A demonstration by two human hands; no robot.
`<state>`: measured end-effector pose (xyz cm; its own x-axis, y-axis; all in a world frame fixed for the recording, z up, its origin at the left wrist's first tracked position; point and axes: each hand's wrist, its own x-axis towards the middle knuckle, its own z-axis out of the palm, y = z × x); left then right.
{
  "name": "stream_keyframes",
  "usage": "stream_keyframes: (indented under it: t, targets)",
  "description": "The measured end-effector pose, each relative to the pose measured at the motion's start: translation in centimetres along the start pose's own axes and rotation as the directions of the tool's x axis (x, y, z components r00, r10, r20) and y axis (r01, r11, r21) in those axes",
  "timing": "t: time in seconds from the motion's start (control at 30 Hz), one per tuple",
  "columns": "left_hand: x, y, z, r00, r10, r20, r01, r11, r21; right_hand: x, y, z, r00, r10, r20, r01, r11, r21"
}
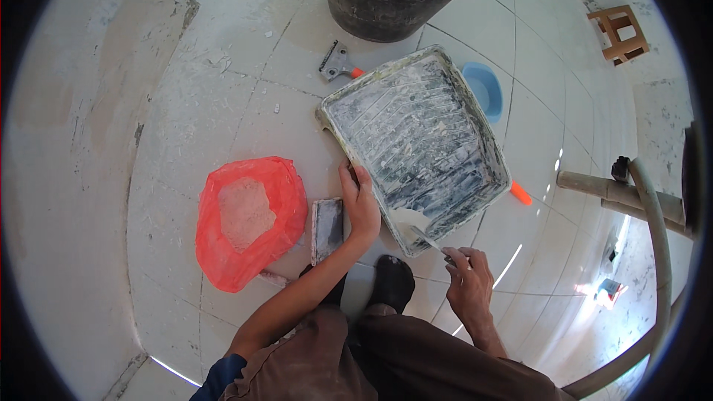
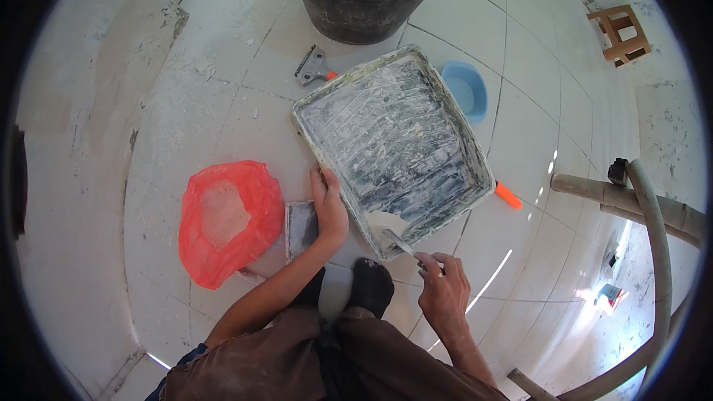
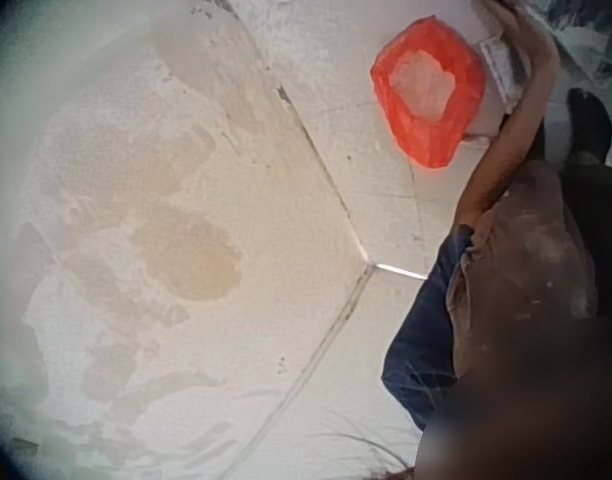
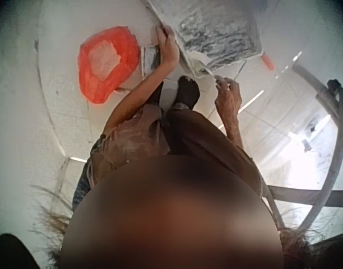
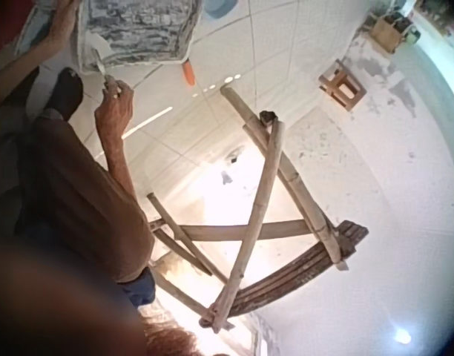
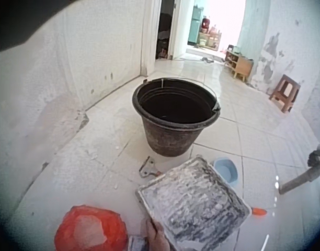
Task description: Apply plaster or filler to a wall using a spatula and trowel.
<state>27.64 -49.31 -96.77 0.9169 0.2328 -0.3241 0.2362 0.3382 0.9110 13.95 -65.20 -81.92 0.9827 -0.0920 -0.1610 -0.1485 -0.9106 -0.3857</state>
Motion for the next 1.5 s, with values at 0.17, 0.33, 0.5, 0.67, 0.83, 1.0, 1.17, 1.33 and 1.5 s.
stream_keyframes:
  t: [0.17, 0.33, 0.5, 0.67, 0.83, 1.0, 1.17, 1.33, 1.5]
  targets:
    - [-0.1, 0.1, 0.1, 1.000, 0.024, -0.018, -0.024, 0.999, 0.021, 0.0, 0.3, 0.2, 0.999, 0.036, -0.011, -0.035, 0.998, 0.052]
    - [-0.1, 0.0, 0.1, 0.999, 0.031, -0.035, -0.029, 0.998, 0.048, 0.2, 1.0, -0.4, 0.997, 0.081, 0.005, -0.081, 0.989, 0.122]
    - [-0.3, 0.6, -0.1, 1.000, 0.016, -0.016, -0.015, 1.000, 0.024, 0.2, 0.5, -1.3, 0.972, 0.218, 0.087, -0.232, 0.946, 0.226]
    - [-2.0, 2.3, -1.0, 0.996, 0.077, -0.039, -0.073, 0.993, 0.094, 0.2, -0.8, -2.0, 0.990, 0.136, -0.029, -0.121, 0.942, 0.314]
    - [-3.6, 8.5, -5.2, 0.966, 0.193, 0.172, -0.240, 0.917, 0.318, -0.3, -0.1, -0.9, 0.987, 0.072, -0.146, -0.017, 0.937, 0.349]
    - [-5.5, 9.8, -12.4, 0.960, -0.045, 0.278, -0.108, 0.853, 0.511, -1.1, 0.2, 0.0, 0.978, 0.149, -0.146, -0.078, 0.911, 0.404]
    - [-7.6, 4.4, -15.0, 0.968, -0.018, 0.249, -0.158, 0.731, 0.664, -1.0, 0.9, 2.2, 0.962, 0.244, -0.123, -0.149, 0.846, 0.512]
    - [-6.6, 2.4, -14.5, 0.983, -0.073, 0.171, -0.085, 0.645, 0.760, -1.6, 1.8, 2.3, 0.955, 0.267, -0.129, -0.161, 0.833, 0.529]
    - [-6.0, 2.6, -14.2, 0.965, 0.010, 0.263, -0.210, 0.636, 0.743, -2.0, 2.3, 2.6, 0.944, 0.319, -0.080, -0.204, 0.758, 0.619]
